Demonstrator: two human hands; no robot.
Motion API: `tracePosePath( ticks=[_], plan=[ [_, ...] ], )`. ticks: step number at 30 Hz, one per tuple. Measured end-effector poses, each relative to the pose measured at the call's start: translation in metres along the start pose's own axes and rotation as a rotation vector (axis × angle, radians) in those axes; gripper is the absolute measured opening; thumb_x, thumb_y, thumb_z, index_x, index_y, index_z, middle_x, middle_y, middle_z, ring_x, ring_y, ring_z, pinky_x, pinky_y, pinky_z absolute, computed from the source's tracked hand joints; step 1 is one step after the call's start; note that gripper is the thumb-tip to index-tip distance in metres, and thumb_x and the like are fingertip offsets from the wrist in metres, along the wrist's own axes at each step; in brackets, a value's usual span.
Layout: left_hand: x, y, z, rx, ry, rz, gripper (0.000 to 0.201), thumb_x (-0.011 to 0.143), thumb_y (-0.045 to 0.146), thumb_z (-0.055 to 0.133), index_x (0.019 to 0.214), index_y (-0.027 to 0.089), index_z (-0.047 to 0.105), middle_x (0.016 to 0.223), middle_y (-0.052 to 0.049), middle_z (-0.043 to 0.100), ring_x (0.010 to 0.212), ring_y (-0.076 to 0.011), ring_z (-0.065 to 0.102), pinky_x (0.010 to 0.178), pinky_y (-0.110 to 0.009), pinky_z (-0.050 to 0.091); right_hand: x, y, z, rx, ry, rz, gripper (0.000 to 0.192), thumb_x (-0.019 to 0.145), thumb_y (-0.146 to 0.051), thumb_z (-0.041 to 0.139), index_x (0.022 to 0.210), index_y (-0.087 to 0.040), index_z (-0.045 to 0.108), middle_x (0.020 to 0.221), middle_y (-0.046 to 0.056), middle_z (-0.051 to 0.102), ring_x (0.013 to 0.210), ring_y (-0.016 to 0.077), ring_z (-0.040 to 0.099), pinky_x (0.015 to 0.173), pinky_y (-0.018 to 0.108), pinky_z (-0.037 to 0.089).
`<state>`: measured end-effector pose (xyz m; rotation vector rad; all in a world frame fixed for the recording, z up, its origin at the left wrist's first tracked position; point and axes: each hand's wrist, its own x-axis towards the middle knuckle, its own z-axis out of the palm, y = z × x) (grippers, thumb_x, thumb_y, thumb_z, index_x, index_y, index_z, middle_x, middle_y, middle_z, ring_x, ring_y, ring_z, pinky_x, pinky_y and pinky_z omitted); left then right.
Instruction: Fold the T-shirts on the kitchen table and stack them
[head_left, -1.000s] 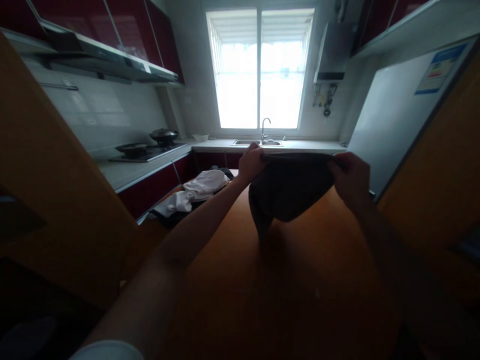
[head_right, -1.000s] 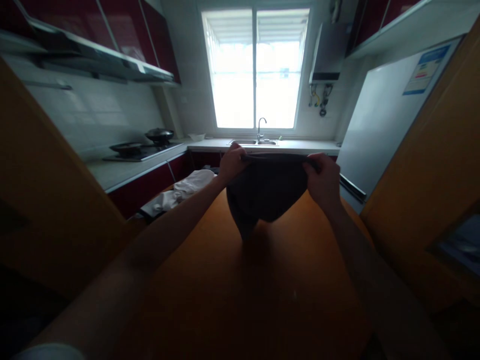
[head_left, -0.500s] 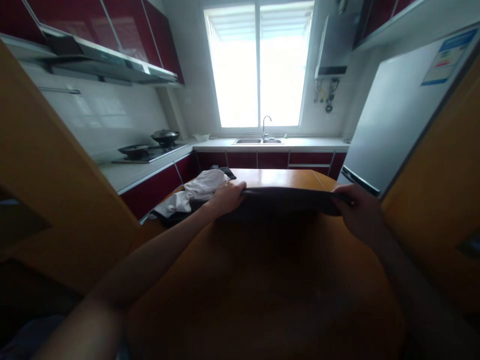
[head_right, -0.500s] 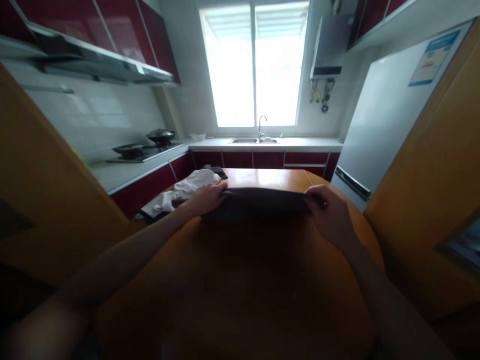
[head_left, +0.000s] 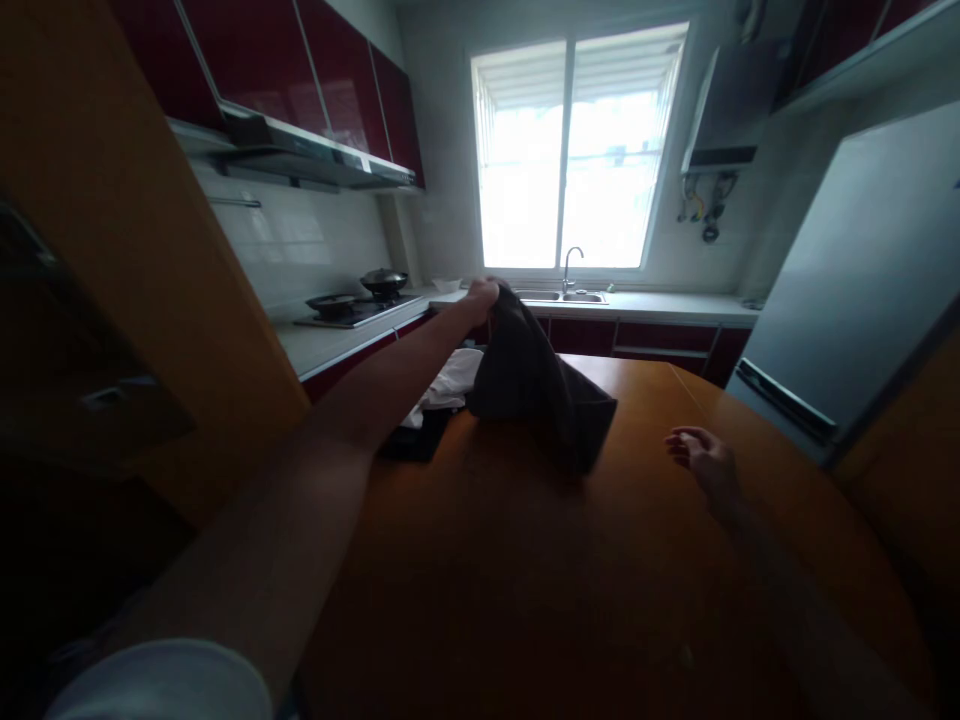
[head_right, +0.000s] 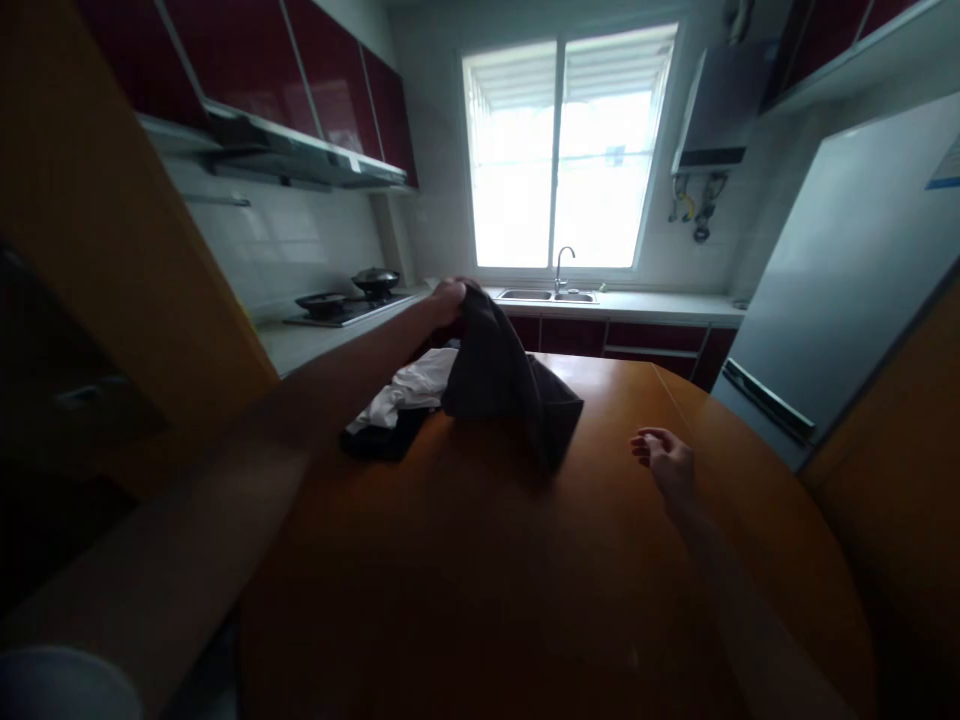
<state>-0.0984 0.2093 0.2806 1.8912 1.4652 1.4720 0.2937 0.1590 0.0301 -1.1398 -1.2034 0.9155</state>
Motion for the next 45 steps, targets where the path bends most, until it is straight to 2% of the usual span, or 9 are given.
tracePosePath(
  ticks=[5, 9, 15, 18, 21, 24, 31, 41, 45],
  plan=[
    [0.078, 0.044, -0.063, 0.085, 0.404, 0.242, 0.045, 0.095, 0.003, 0.014, 0.075, 0.009, 0.054, 0.113, -0.002, 0.064, 0.117, -0.0148, 0.056, 0.09, -0.033, 0.046, -0.016, 0.039, 0.01, -0.112, -0.205, 0.078, 0.035, 0.064, -0.049, 0.07, 0.078, -0.018, 0.068, 0.07, 0.008, 0.071, 0.058, 0.019, 0.066, 0.052, 0.03, 0.051],
    [0.05, 0.038, -0.105, 0.246, 0.386, 0.327, 0.039, 0.101, 0.012, 0.027, 0.08, 0.007, 0.059, 0.114, 0.001, 0.067, 0.12, -0.0072, 0.048, 0.102, -0.029, 0.038, -0.024, 0.034, 0.018, -0.117, -0.312, 0.043, 0.034, 0.065, -0.049, 0.07, 0.079, -0.018, 0.069, 0.073, 0.008, 0.072, 0.061, 0.0186, 0.066, 0.054, 0.03, 0.052],
    [-0.077, -0.047, -0.131, 0.343, -0.298, 0.018, 0.016, 0.075, 0.02, 0.075, 0.086, 0.009, 0.072, 0.083, -0.004, 0.075, 0.078, -0.0184, 0.066, 0.08, -0.036, 0.056, -0.025, 0.031, 0.022, -0.089, -0.405, 0.083, 0.037, 0.062, -0.05, 0.076, 0.077, -0.017, 0.07, 0.074, 0.009, 0.073, 0.06, 0.0177, 0.066, 0.054, 0.029, 0.052],
    [-0.125, -0.097, -0.136, 0.563, -0.856, -0.448, 0.041, 0.056, 0.036, 0.088, 0.093, 0.02, 0.078, 0.092, -0.005, 0.077, 0.087, -0.0257, 0.069, 0.08, -0.037, 0.057, -0.027, 0.036, 0.026, -0.086, -0.466, 0.108, 0.04, 0.06, -0.053, 0.078, 0.075, -0.016, 0.071, 0.07, 0.007, 0.072, 0.06, 0.0182, 0.066, 0.056, 0.031, 0.054],
    [-0.163, -0.141, -0.12, 0.683, -0.768, -0.482, 0.061, 0.058, 0.051, 0.085, 0.111, 0.024, 0.076, 0.12, -0.012, 0.071, 0.116, -0.0357, 0.063, 0.095, -0.046, 0.052, -0.031, 0.04, 0.03, -0.088, -0.489, 0.084, 0.04, 0.062, -0.054, 0.077, 0.076, -0.017, 0.072, 0.072, 0.007, 0.072, 0.064, 0.019, 0.067, 0.059, 0.031, 0.055],
    [-0.198, -0.184, -0.087, 0.906, -0.325, -0.357, 0.069, 0.083, 0.064, 0.061, 0.145, 0.034, 0.054, 0.163, -0.01, 0.033, 0.15, -0.0449, 0.02, 0.112, -0.068, 0.026, -0.034, 0.042, 0.032, -0.121, -0.496, 0.037, 0.037, 0.066, -0.051, 0.074, 0.078, -0.017, 0.072, 0.077, 0.009, 0.073, 0.067, 0.0204, 0.067, 0.061, 0.032, 0.055],
    [-0.21, -0.254, -0.063, 0.988, -0.164, -0.493, 0.063, 0.093, 0.066, 0.038, 0.151, 0.044, 0.042, 0.17, 0.001, 0.005, 0.151, -0.0508, -0.002, 0.107, -0.081, 0.016, -0.042, 0.049, 0.038, -0.337, -0.502, -0.081, 0.028, 0.079, -0.043, 0.059, 0.084, -0.019, 0.072, 0.081, 0.007, 0.075, 0.076, 0.0235, 0.069, 0.071, 0.034, 0.052],
    [-0.168, -0.254, -0.058, 0.927, -0.116, -0.59, 0.066, 0.087, 0.063, 0.053, 0.148, 0.036, 0.051, 0.169, -0.001, 0.012, 0.15, -0.0521, -0.001, 0.112, -0.073, 0.02, -0.058, 0.047, 0.053, -0.808, -0.378, -0.265, 0.026, 0.093, -0.03, 0.049, 0.107, -0.023, 0.069, 0.108, 0.006, 0.071, 0.089, 0.0216, 0.067, 0.077, 0.032, 0.047],
    [-0.167, -0.224, -0.026, 0.98, 0.012, -0.454, 0.069, 0.09, 0.056, 0.054, 0.152, 0.028, 0.045, 0.169, -0.009, 0.013, 0.15, -0.0535, -0.004, 0.114, -0.075, 0.01, -0.054, 0.041, 0.069, -0.949, -0.345, -0.358, 0.033, 0.097, -0.028, 0.045, 0.123, -0.018, 0.064, 0.12, 0.012, 0.065, 0.108, 0.0247, 0.061, 0.09, 0.035, 0.045]
  ],
)
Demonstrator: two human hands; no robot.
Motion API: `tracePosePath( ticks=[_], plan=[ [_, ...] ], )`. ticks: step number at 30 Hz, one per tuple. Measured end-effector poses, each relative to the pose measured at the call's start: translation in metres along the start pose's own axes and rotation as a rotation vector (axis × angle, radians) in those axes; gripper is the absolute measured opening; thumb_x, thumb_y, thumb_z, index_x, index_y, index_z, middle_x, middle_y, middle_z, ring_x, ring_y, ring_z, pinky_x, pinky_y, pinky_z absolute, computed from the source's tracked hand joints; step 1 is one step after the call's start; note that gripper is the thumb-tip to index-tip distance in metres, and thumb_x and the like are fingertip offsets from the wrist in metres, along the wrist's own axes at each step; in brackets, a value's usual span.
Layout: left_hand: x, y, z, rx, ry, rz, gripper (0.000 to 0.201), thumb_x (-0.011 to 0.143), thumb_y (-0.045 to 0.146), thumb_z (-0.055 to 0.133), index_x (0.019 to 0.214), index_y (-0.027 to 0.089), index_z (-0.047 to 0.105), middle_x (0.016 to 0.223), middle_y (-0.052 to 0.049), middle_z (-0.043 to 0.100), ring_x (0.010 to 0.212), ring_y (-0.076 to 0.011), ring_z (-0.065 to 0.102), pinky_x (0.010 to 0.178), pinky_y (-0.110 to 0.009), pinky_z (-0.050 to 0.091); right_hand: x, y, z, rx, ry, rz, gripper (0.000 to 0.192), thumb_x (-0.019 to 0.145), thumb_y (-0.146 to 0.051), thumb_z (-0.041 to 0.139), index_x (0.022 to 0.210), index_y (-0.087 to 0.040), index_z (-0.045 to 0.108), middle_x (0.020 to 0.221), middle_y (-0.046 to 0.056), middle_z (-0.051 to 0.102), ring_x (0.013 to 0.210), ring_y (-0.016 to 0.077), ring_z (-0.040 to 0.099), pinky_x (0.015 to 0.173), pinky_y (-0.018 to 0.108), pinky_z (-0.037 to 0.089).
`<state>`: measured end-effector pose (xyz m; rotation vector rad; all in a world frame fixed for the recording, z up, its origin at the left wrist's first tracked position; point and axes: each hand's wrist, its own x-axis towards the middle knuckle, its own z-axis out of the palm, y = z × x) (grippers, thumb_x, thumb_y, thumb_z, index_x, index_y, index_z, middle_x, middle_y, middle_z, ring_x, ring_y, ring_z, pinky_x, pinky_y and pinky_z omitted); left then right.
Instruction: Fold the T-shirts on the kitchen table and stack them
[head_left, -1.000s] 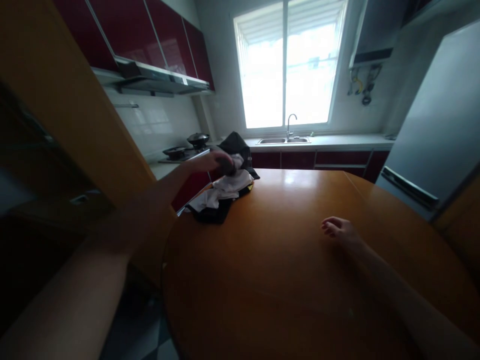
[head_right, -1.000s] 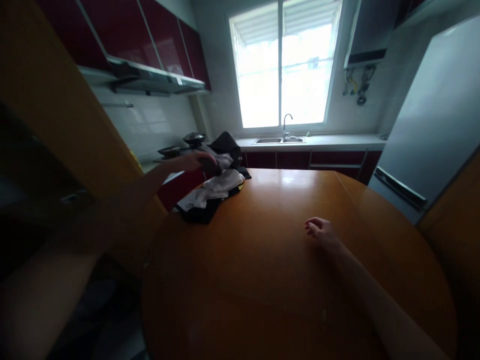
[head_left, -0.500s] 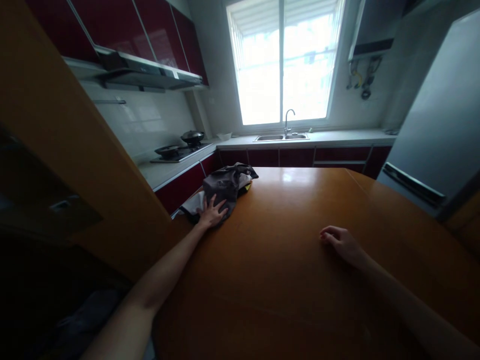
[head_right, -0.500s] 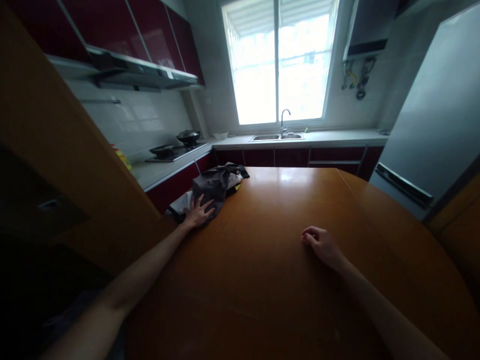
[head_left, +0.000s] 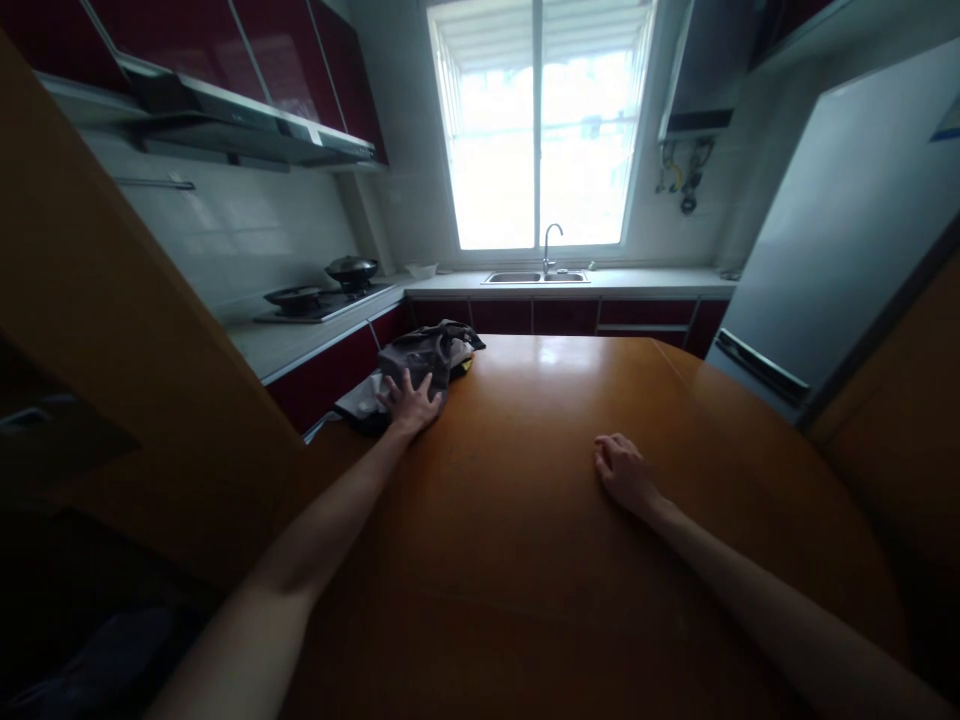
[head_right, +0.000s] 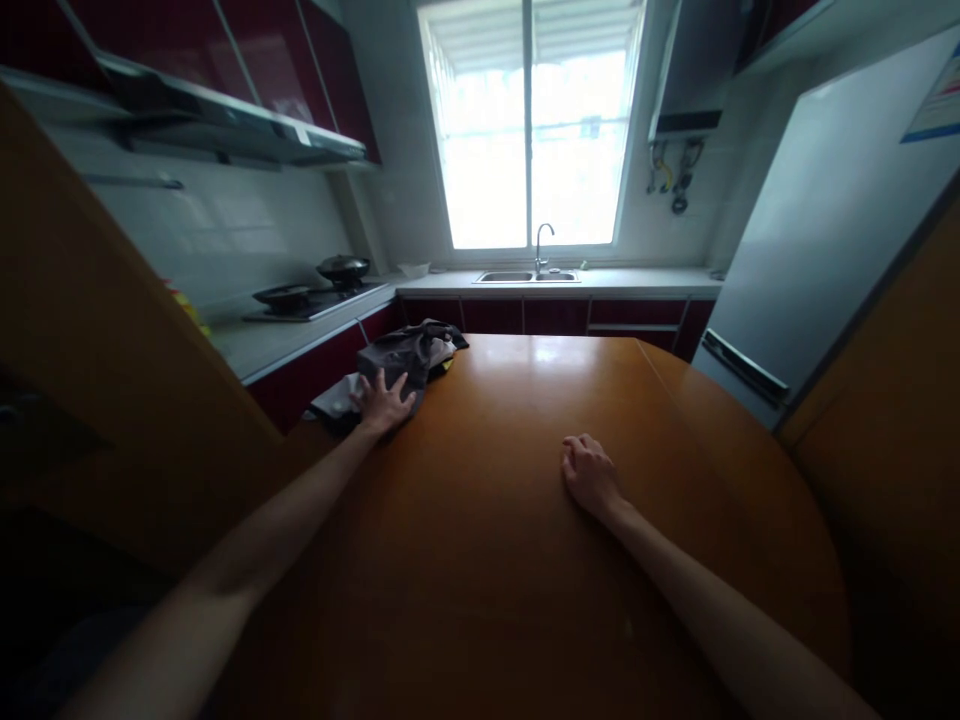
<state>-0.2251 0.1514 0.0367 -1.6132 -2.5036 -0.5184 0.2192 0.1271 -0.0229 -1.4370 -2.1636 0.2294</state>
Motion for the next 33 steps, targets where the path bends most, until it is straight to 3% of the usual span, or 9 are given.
tracePosePath(
  ticks=[3, 6, 8, 10, 13, 17, 33],
  plan=[
    [-0.037, 0.059, 0.013, 0.008, 0.039, 0.196, 0.066, 0.097, 0.055, 0.042, 0.157, 0.031, 0.035, 0.169, -0.008, 0.013, 0.153, -0.0449, -0.004, 0.116, -0.073, 0.006, 0.021, -0.009, 0.007, -0.095, -0.024, 0.003, 0.043, 0.097, -0.034, 0.05, 0.136, -0.018, 0.057, 0.142, 0.016, 0.054, 0.132, 0.0285, 0.046, 0.107, 0.043, 0.035],
    [-0.081, 0.12, 0.038, -0.048, -0.17, 0.298, 0.067, 0.098, 0.06, 0.037, 0.158, 0.033, 0.031, 0.168, -0.01, 0.017, 0.154, -0.0419, 0.002, 0.115, -0.075, 0.01, 0.041, -0.013, 0.014, -0.128, -0.125, 0.049, 0.057, 0.098, -0.046, 0.048, 0.148, -0.019, 0.047, 0.159, 0.016, 0.037, 0.147, 0.0292, 0.03, 0.118, 0.05, 0.021],
    [-0.102, 0.148, 0.052, -0.068, -0.249, 0.375, 0.068, 0.098, 0.061, 0.037, 0.159, 0.032, 0.03, 0.168, -0.01, 0.02, 0.155, -0.0388, 0.007, 0.115, -0.073, 0.011, 0.047, -0.013, 0.017, -0.128, -0.204, 0.045, 0.062, 0.098, -0.053, 0.044, 0.151, -0.02, 0.044, 0.163, 0.014, 0.031, 0.151, 0.0286, 0.022, 0.121, 0.053, 0.012],
    [-0.113, 0.161, 0.06, -0.069, -0.288, 0.483, 0.064, 0.099, 0.058, 0.036, 0.157, 0.031, 0.034, 0.167, -0.01, 0.024, 0.155, -0.0344, 0.013, 0.118, -0.069, 0.012, 0.048, -0.011, 0.018, -0.119, -0.252, 0.029, 0.063, 0.099, -0.055, 0.041, 0.152, -0.021, 0.043, 0.165, 0.013, 0.029, 0.153, 0.0274, 0.019, 0.122, 0.053, 0.009],
    [-0.113, 0.16, 0.062, -0.061, -0.308, 0.592, 0.058, 0.101, 0.052, 0.037, 0.153, 0.028, 0.042, 0.165, -0.009, 0.028, 0.154, -0.0304, 0.021, 0.121, -0.061, 0.016, 0.046, -0.008, 0.018, -0.1, -0.253, 0.011, 0.063, 0.099, -0.053, 0.042, 0.152, -0.02, 0.044, 0.164, 0.012, 0.03, 0.153, 0.0267, 0.02, 0.123, 0.05, 0.01],
    [-0.108, 0.152, 0.059, -0.058, -0.299, 0.632, 0.057, 0.101, 0.05, 0.038, 0.153, 0.026, 0.043, 0.164, -0.01, 0.03, 0.153, -0.0311, 0.023, 0.121, -0.059, 0.018, 0.046, -0.007, 0.017, -0.092, -0.239, 0.013, 0.061, 0.098, -0.053, 0.044, 0.15, -0.021, 0.047, 0.163, 0.012, 0.032, 0.153, 0.0267, 0.022, 0.123, 0.05, 0.01],
    [-0.108, 0.152, 0.061, -0.061, -0.305, 0.647, 0.055, 0.102, 0.049, 0.039, 0.151, 0.026, 0.046, 0.163, -0.012, 0.033, 0.152, -0.0323, 0.025, 0.12, -0.061, 0.019, 0.045, -0.007, 0.013, -0.106, -0.25, 0.002, 0.059, 0.099, -0.052, 0.044, 0.15, -0.021, 0.047, 0.163, 0.013, 0.032, 0.152, 0.0273, 0.023, 0.122, 0.052, 0.013]
  ],
)
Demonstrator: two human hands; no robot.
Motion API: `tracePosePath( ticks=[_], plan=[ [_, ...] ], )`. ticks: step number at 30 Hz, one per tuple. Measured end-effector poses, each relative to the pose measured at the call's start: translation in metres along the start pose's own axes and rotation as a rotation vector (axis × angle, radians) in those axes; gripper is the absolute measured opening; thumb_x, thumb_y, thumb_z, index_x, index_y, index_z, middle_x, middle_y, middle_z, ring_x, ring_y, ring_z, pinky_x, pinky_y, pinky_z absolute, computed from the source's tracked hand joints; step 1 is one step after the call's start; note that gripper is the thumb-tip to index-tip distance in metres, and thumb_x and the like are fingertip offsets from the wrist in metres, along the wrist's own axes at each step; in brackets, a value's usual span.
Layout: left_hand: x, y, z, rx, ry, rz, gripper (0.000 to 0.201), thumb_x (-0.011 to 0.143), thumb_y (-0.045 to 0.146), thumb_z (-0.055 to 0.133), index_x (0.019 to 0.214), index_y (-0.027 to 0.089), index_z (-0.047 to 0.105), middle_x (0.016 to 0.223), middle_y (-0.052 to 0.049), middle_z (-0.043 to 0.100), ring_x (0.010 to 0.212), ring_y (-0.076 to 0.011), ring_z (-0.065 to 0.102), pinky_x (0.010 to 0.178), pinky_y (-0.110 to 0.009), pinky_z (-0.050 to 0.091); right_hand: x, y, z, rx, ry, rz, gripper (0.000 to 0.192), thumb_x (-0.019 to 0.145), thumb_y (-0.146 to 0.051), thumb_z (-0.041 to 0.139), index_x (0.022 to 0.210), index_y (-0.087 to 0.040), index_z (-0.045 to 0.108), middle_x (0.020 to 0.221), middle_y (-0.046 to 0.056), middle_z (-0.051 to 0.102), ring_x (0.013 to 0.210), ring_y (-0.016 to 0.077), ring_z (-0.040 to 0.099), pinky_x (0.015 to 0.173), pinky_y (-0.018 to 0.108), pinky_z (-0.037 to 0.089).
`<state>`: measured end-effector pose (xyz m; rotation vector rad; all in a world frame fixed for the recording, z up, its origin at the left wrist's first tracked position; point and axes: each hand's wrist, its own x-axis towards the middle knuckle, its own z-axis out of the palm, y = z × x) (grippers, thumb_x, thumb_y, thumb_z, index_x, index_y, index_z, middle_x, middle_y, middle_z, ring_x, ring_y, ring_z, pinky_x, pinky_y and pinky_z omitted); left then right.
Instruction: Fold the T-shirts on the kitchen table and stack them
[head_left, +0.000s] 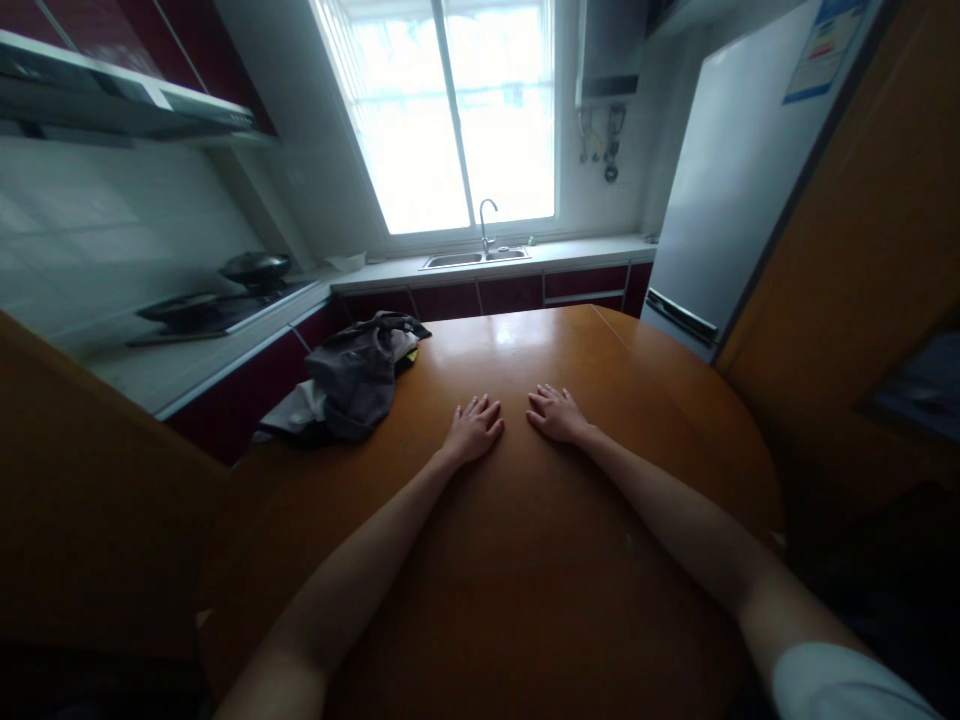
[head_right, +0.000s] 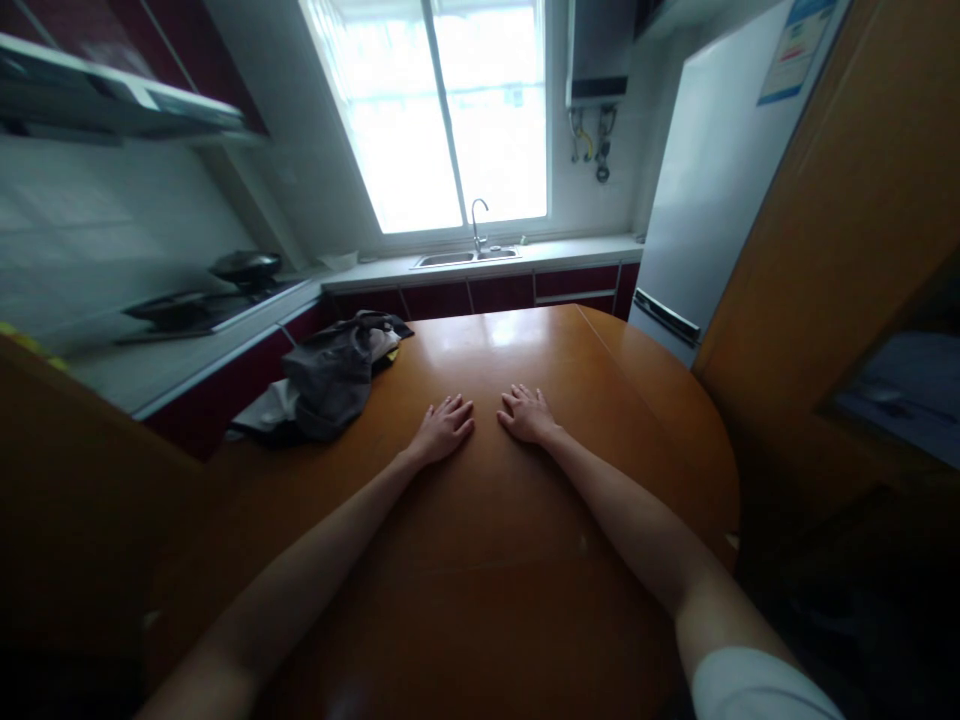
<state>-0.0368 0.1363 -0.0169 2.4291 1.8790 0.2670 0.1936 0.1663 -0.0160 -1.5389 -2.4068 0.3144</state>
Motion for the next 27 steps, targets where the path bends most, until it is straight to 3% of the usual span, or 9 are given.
tracePosePath(
  ticks=[22, 24, 27],
  plan=[
    [-0.003, 0.0, 0.0, -0.047, 0.026, 0.013, 0.052, 0.099, 0.049, 0.044, 0.146, 0.027, 0.051, 0.161, -0.011, 0.036, 0.151, -0.0339, 0.027, 0.12, -0.063, 0.02, 0.002, 0.002, 0.006, -0.022, 0.004, 0.007, 0.061, 0.099, -0.053, 0.043, 0.15, -0.021, 0.046, 0.163, 0.012, 0.033, 0.152, 0.0263, 0.024, 0.123, 0.049, 0.012],
    [-0.001, -0.003, 0.0, -0.099, 0.047, 0.022, 0.048, 0.098, 0.046, 0.047, 0.141, 0.028, 0.056, 0.158, -0.009, 0.043, 0.149, -0.0332, 0.031, 0.119, -0.062, 0.023, 0.001, 0.002, 0.005, -0.024, 0.002, 0.009, 0.06, 0.099, -0.053, 0.042, 0.151, -0.021, 0.046, 0.163, 0.012, 0.033, 0.152, 0.026, 0.024, 0.123, 0.049, 0.012],
    [0.004, -0.016, -0.007, -0.174, 0.166, 0.001, 0.042, 0.096, 0.034, 0.051, 0.136, 0.026, 0.06, 0.151, -0.007, 0.052, 0.143, -0.027, 0.043, 0.119, -0.052, 0.031, 0.002, 0.002, 0.004, -0.021, -0.006, 0.01, 0.059, 0.1, -0.052, 0.042, 0.151, -0.022, 0.046, 0.163, 0.011, 0.033, 0.152, 0.026, 0.023, 0.122, 0.05, 0.013]
  ],
)
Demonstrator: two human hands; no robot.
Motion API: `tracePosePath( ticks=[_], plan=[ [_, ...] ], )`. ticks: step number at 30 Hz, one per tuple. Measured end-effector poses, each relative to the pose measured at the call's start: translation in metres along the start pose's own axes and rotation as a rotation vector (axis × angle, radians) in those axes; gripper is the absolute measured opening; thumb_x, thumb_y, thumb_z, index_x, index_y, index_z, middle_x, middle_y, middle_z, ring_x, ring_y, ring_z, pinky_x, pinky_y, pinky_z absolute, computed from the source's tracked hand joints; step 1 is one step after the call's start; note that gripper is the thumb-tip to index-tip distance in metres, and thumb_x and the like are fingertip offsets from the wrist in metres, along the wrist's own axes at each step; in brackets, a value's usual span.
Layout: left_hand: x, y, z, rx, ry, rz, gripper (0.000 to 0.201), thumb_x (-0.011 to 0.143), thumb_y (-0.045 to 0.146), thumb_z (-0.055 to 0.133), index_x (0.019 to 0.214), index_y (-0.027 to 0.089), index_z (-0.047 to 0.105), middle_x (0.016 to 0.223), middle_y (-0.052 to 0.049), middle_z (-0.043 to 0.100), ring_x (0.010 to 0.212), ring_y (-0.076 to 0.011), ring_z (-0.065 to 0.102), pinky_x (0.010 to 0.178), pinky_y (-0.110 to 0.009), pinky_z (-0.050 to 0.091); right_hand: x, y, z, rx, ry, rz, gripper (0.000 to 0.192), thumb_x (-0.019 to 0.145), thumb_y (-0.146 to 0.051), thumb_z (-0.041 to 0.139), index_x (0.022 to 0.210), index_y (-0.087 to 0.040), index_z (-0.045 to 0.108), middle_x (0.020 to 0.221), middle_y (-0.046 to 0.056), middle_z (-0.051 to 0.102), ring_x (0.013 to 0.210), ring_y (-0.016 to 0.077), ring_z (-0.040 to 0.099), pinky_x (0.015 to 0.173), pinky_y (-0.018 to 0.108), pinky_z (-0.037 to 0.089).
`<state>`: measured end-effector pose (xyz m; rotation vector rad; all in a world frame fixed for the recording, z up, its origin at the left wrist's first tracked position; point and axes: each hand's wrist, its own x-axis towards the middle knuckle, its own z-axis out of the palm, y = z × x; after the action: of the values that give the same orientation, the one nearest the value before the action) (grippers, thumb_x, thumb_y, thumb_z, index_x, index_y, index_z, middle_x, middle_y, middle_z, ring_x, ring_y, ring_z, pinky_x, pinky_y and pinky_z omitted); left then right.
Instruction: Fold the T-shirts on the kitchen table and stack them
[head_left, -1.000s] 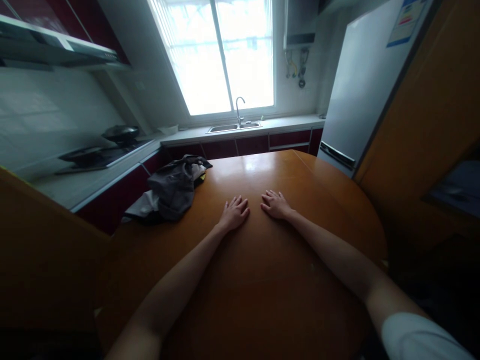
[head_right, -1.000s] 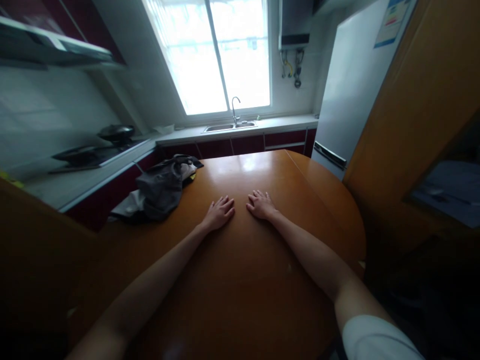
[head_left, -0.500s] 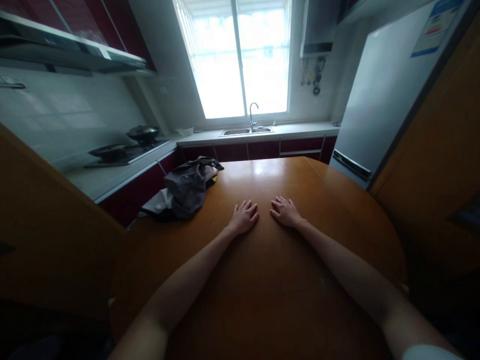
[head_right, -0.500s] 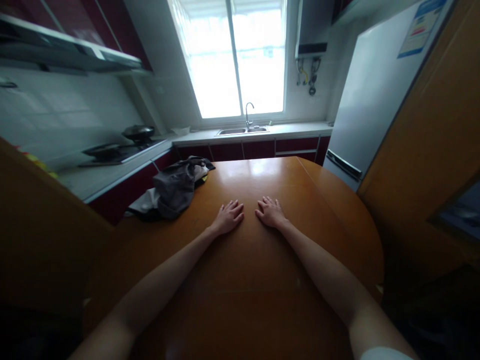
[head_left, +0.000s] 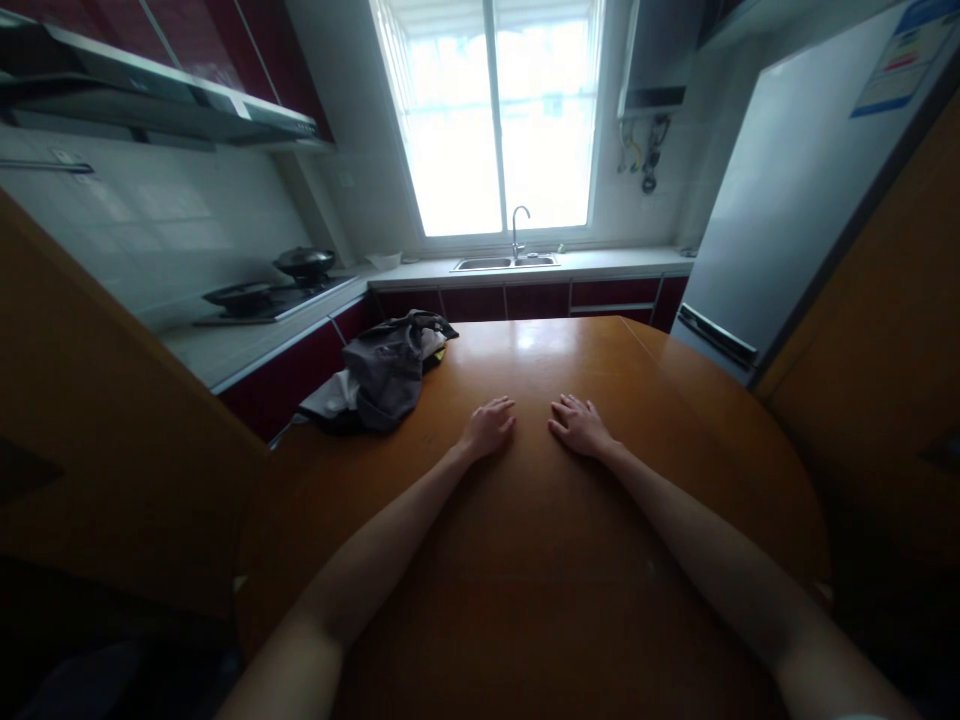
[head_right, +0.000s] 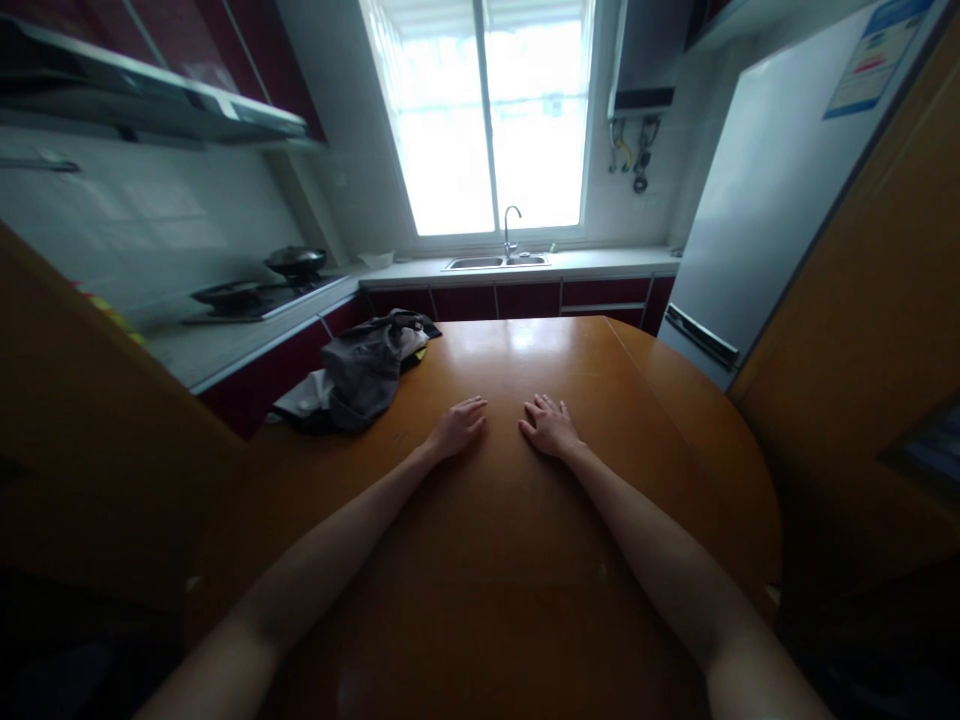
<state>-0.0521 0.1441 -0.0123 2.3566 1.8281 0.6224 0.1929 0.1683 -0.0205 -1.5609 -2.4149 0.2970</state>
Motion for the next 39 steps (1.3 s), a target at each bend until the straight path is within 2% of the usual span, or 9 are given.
tracePosePath(
  ticks=[4, 9, 11, 14, 17, 21, 28, 33, 39],
  plan=[
    [0.005, -0.038, -0.033, 0.1, 0.315, -0.175, 0.038, 0.094, 0.023, 0.051, 0.13, 0.025, 0.062, 0.15, -0.006, 0.051, 0.143, -0.0267, 0.041, 0.121, -0.053, 0.025, 0.0, 0.0, -0.002, 0.002, -0.012, -0.004, 0.058, 0.1, -0.052, 0.043, 0.15, -0.022, 0.046, 0.163, 0.012, 0.032, 0.153, 0.0267, 0.022, 0.122, 0.051, 0.013],
    [-0.015, -0.106, -0.081, 0.286, 0.618, -0.451, 0.035, 0.095, 0.032, 0.055, 0.128, 0.022, 0.061, 0.147, -0.012, 0.05, 0.142, -0.0311, 0.037, 0.121, -0.053, 0.019, -0.002, -0.001, -0.003, 0.016, 0.001, -0.008, 0.058, 0.1, -0.051, 0.044, 0.15, -0.02, 0.047, 0.163, 0.012, 0.033, 0.152, 0.0271, 0.023, 0.122, 0.051, 0.013],
    [-0.025, -0.129, -0.087, 0.3, 0.64, -0.516, 0.046, 0.092, 0.037, 0.062, 0.135, 0.022, 0.057, 0.149, -0.014, 0.046, 0.141, -0.0337, 0.035, 0.118, -0.055, 0.022, -0.002, -0.001, -0.003, 0.019, 0.003, -0.01, 0.059, 0.1, -0.051, 0.044, 0.149, -0.02, 0.047, 0.163, 0.012, 0.034, 0.152, 0.0274, 0.023, 0.122, 0.052, 0.013],
    [-0.033, -0.15, -0.083, 0.256, 0.51, -0.625, 0.067, 0.085, 0.045, 0.07, 0.146, 0.025, 0.049, 0.154, -0.016, 0.039, 0.143, -0.0389, 0.03, 0.115, -0.061, 0.024, -0.001, 0.0, -0.001, 0.015, 0.002, -0.01, 0.059, 0.099, -0.052, 0.044, 0.15, -0.021, 0.047, 0.163, 0.012, 0.033, 0.152, 0.0278, 0.022, 0.122, 0.052, 0.013],
    [-0.032, -0.158, -0.072, 0.221, 0.356, -0.692, 0.065, 0.085, 0.054, 0.066, 0.141, 0.025, 0.056, 0.159, -0.017, 0.032, 0.148, -0.0417, 0.022, 0.115, -0.065, 0.02, 0.0, 0.001, 0.001, 0.013, 0.007, -0.013, 0.06, 0.099, -0.052, 0.043, 0.15, -0.02, 0.047, 0.163, 0.013, 0.033, 0.152, 0.028, 0.022, 0.122, 0.052, 0.012],
    [-0.029, -0.16, -0.066, 0.21, 0.325, -0.695, 0.068, 0.081, 0.062, 0.065, 0.138, 0.026, 0.06, 0.162, -0.017, 0.028, 0.15, -0.0432, 0.016, 0.116, -0.068, 0.016, 0.0, 0.002, 0.001, 0.008, -0.002, -0.013, 0.06, 0.1, -0.052, 0.042, 0.15, -0.02, 0.046, 0.163, 0.012, 0.032, 0.153, 0.0273, 0.022, 0.122, 0.051, 0.012],
    [-0.032, -0.154, -0.065, 0.222, 0.461, -0.634, 0.036, 0.088, 0.031, 0.058, 0.121, 0.023, 0.07, 0.152, -0.016, 0.04, 0.142, -0.0401, 0.03, 0.113, -0.064, 0.028, 0.001, 0.003, 0.002, 0.006, 0.01, -0.013, 0.06, 0.099, -0.052, 0.044, 0.15, -0.02, 0.047, 0.163, 0.012, 0.033, 0.152, 0.0266, 0.023, 0.123, 0.05, 0.012],
    [-0.036, -0.151, -0.072, 0.18, 0.66, -0.699, 0.036, 0.088, 0.03, 0.06, 0.121, 0.017, 0.066, 0.138, -0.02, 0.043, 0.129, -0.0418, 0.039, 0.101, -0.058, 0.042, 0.0, 0.002, 0.002, 0.004, 0.015, -0.018, 0.06, 0.099, -0.051, 0.043, 0.15, -0.019, 0.048, 0.163, 0.013, 0.033, 0.152, 0.0271, 0.023, 0.122, 0.05, 0.013],
    [-0.029, -0.149, -0.082, 0.07, 0.629, -0.56, 0.023, 0.093, 0.023, 0.051, 0.108, 0.016, 0.068, 0.113, -0.014, 0.059, 0.112, -0.0279, 0.056, 0.105, -0.04, 0.043, 0.0, 0.002, 0.003, 0.0, 0.013, -0.013, 0.059, 0.099, -0.052, 0.043, 0.149, -0.021, 0.048, 0.163, 0.012, 0.034, 0.152, 0.0265, 0.023, 0.122, 0.05, 0.013]
  ],
)
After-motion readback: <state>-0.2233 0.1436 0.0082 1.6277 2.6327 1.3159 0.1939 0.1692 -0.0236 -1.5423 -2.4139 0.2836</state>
